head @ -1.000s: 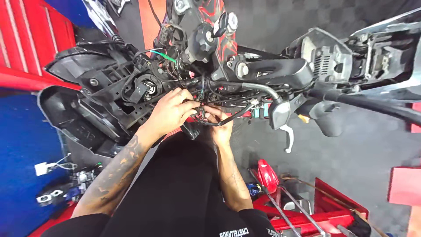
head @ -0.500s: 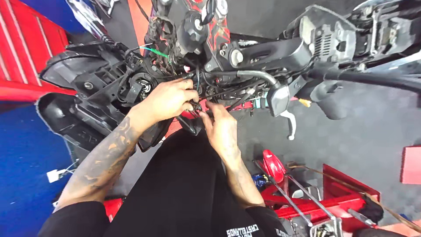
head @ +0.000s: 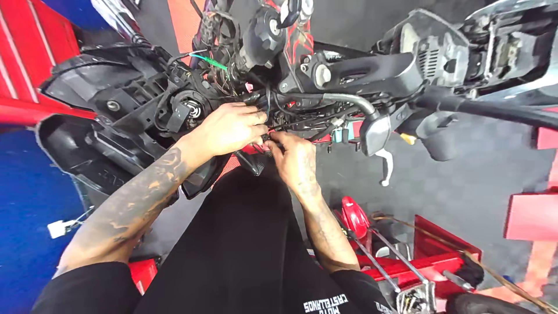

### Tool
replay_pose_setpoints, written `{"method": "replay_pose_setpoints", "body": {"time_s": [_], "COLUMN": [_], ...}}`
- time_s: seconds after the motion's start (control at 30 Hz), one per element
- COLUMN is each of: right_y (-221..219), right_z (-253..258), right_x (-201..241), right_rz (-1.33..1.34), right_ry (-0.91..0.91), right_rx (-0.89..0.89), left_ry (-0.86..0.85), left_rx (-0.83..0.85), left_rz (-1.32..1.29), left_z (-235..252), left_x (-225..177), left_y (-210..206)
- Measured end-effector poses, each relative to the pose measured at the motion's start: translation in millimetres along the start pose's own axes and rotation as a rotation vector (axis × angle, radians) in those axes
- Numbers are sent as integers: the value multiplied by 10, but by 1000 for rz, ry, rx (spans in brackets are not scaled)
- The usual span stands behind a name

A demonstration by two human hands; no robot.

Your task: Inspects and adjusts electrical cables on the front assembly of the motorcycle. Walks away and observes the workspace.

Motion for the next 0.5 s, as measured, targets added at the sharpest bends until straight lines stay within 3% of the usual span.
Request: {"method": "replay_pose_setpoints", "body": {"time_s": [0.27, 0.5], "right_y": [-82, -87], "right_z": [23, 58], "right_x": [14, -37], "right_rz": [-28, -37], "right_ry": [128, 151], "right_rx": [-31, 34], "left_ry": [-27, 113], "left_rx": [-32, -34], "left_rz": [-6, -36], "left_z": [-8, -27], "left_x": [-39, 1], "left_y": [-73, -127]}}
Point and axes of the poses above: each hand's wrist, its own z-axis towards the middle knuckle, its own y-axis out of the back of the hand, x = y × z, the point moved 7 cm from there along z, towards the middle knuckle, and after that the axes turned 14 degrees about y, right-handed, at the moved point
